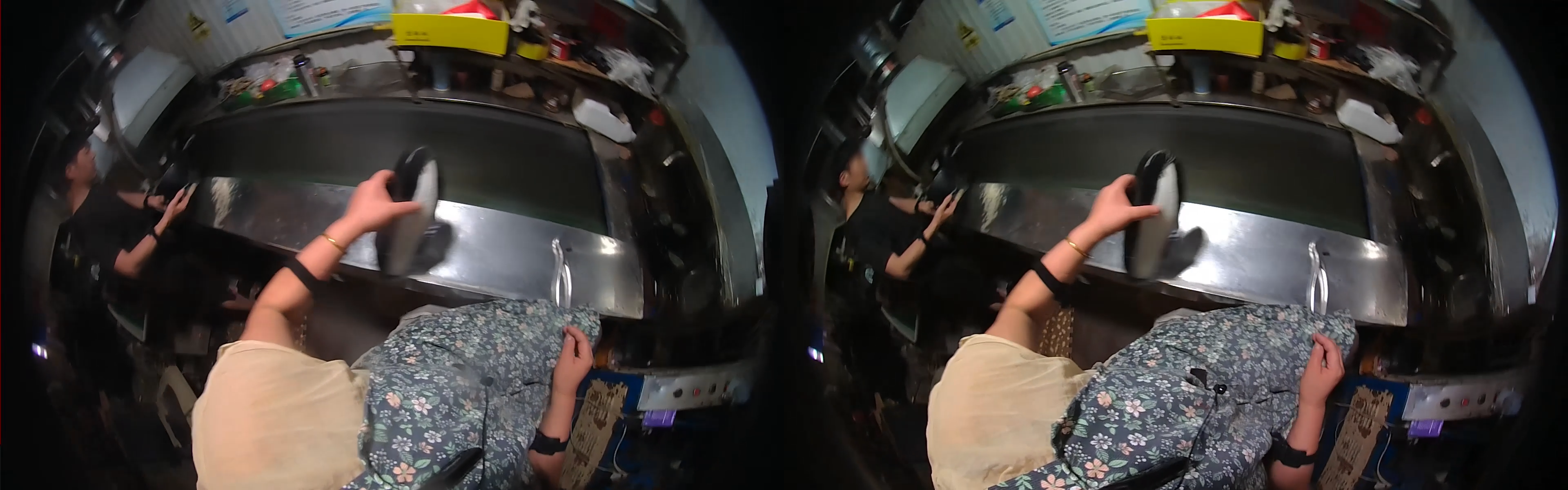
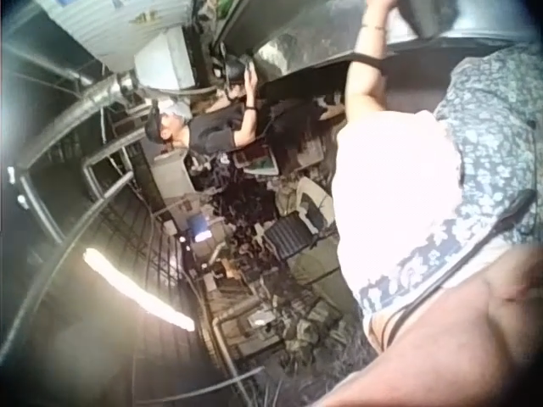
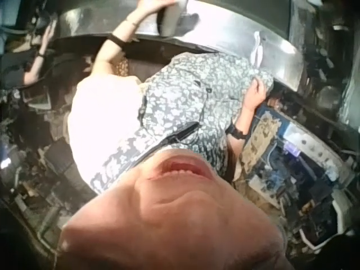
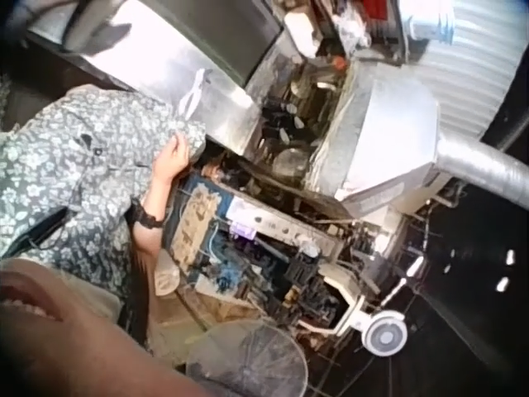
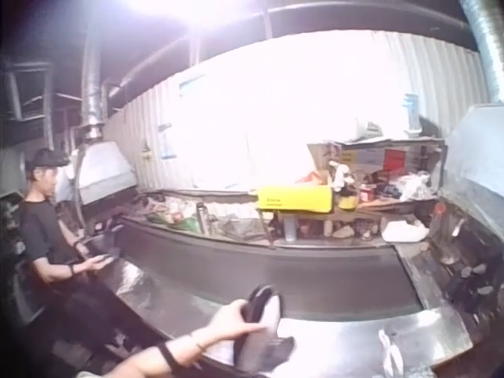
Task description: Pick up shoes from a conveyor belt, inspect them, and process them through industrial machinery.
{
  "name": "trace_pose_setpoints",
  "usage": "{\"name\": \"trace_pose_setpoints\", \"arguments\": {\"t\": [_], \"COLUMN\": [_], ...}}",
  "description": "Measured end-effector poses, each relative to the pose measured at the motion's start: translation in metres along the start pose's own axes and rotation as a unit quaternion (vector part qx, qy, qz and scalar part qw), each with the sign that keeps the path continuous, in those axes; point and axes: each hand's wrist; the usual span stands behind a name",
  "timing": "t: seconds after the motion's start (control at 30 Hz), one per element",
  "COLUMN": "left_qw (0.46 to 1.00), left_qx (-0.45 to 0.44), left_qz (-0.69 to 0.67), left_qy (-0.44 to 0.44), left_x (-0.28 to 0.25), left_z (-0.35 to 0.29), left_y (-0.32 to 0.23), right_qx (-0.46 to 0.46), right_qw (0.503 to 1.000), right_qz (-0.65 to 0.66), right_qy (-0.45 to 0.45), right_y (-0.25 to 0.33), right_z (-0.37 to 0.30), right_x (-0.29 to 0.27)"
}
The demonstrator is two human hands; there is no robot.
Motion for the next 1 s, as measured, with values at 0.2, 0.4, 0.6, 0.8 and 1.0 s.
{"name": "trace_pose_setpoints", "arguments": {"t": [0.2,0.4,0.6,0.8,1.0], "left_qw": [0.747,0.44,0.716,0.645,0.816], "left_qx": [0.099,0.17,0.323,0.089,0.131], "left_qz": [-0.626,-0.539,-0.293,-0.499,-0.289], "left_qy": [0.202,0.698,0.546,0.572,0.483], "left_x": [0.026,0.052,0.177,0.207,0.245], "left_z": [-0.093,-0.111,-0.149,-0.152,-0.146], "left_y": [-0.128,-0.089,-0.13,-0.176,-0.201], "right_qx": [0.093,-0.034,-0.133,-0.124,-0.087], "right_qw": [0.885,0.953,0.968,0.979,0.983], "right_qz": [0.456,0.186,-0.181,-0.136,-0.1], "right_qy": [0.016,-0.239,0.113,0.09,0.124], "right_y": [0.085,0.106,0.117,0.14,0.137], "right_z": [0.036,0.107,0.058,0.073,0.088], "right_x": [0.026,-0.044,-0.052,-0.058,-0.051]}}
Point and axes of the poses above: each hand's wrist, its own z-axis towards the middle knuckle, its own x-axis out of the palm, y = z × x, and after that the axes turned 14 degrees about -x, right-handed
